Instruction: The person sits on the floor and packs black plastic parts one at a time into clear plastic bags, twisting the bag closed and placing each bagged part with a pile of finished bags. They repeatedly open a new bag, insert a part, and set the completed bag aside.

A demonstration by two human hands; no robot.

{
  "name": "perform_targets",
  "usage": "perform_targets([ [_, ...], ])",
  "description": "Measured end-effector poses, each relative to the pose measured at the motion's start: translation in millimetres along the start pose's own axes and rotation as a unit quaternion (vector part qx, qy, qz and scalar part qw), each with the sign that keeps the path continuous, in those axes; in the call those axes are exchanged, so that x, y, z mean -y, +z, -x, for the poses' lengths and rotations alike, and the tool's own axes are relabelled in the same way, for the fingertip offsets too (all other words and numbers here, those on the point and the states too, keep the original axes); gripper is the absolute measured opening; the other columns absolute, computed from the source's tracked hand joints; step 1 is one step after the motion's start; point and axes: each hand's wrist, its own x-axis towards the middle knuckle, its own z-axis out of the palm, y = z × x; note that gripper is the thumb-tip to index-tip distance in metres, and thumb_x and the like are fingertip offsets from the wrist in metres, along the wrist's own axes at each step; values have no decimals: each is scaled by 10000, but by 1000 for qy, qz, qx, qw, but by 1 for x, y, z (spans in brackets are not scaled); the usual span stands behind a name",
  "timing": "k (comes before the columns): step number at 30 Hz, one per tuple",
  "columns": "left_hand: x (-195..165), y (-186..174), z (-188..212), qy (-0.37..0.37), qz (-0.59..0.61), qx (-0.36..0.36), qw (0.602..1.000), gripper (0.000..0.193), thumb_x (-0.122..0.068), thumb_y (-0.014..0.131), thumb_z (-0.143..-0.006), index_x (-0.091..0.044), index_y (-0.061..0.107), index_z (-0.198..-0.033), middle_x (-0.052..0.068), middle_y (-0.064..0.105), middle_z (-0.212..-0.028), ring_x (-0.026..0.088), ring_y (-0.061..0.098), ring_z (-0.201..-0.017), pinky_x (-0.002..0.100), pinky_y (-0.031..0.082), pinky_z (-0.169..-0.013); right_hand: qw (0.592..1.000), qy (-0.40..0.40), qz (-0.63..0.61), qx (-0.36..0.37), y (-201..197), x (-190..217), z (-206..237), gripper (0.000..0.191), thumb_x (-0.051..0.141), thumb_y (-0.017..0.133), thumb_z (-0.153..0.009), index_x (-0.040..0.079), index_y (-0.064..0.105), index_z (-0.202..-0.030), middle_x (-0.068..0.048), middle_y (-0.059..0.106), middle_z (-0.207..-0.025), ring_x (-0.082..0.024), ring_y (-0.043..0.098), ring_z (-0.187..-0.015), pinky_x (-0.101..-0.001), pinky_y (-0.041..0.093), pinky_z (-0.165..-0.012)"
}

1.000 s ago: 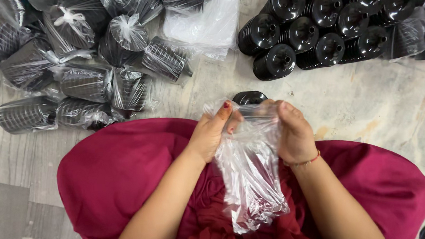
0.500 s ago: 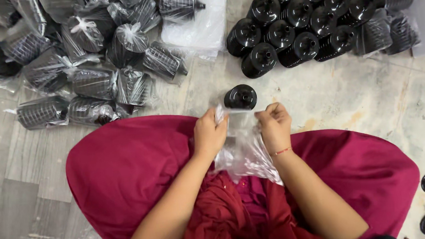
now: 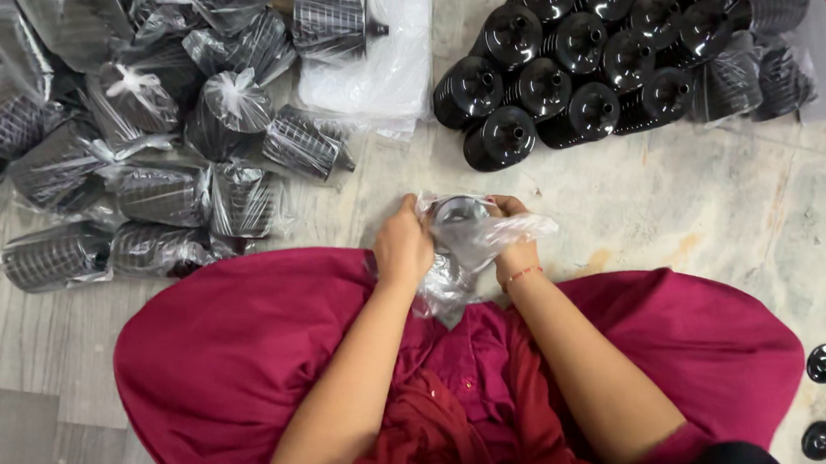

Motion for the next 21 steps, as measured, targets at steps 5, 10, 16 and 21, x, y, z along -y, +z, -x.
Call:
perform_targets([
  [5,18,-3,-13,95,167,-22,981,346,-145,615,-933,-17,654,-1252,199,733,-939,307,738,-841,407,563,-729,925,175,-273,198,-11,39,25,317,241,510,-957,40,698,-1114,-86,765,-1012,-198,726,-912,-320,589,-821],
  [10,28,-2,-14,130,458,159,865,172,-154,660,-1046,0,724,-1004,3,700,-885,65,604,-820,262,511,-720,888,227,-228,328,-27,46,41,273,216,608,-991,-19,680,-1111,-107,755,-991,-210,722,-884,-350,589,-789],
  [16,12,-33,-20,120,427,209,872,59,-76,725,-918,-22,748,-919,-18,684,-798,69,597,-741,257,482,-643,869,91,-109,474,-18,70,40,229,187,675,-992,-21,746,-1058,-88,757,-942,-139,677,-794,-278,540,-717],
  [21,-12,-110,-3,307,298,147,892,40,-29,729,-865,-36,740,-902,14,735,-872,116,673,-825,284,543,-745,830,-375,300,285,-27,136,75,73,187,769,-875,129,802,-905,-24,739,-857,-131,626,-700,-319,472,-719],
])
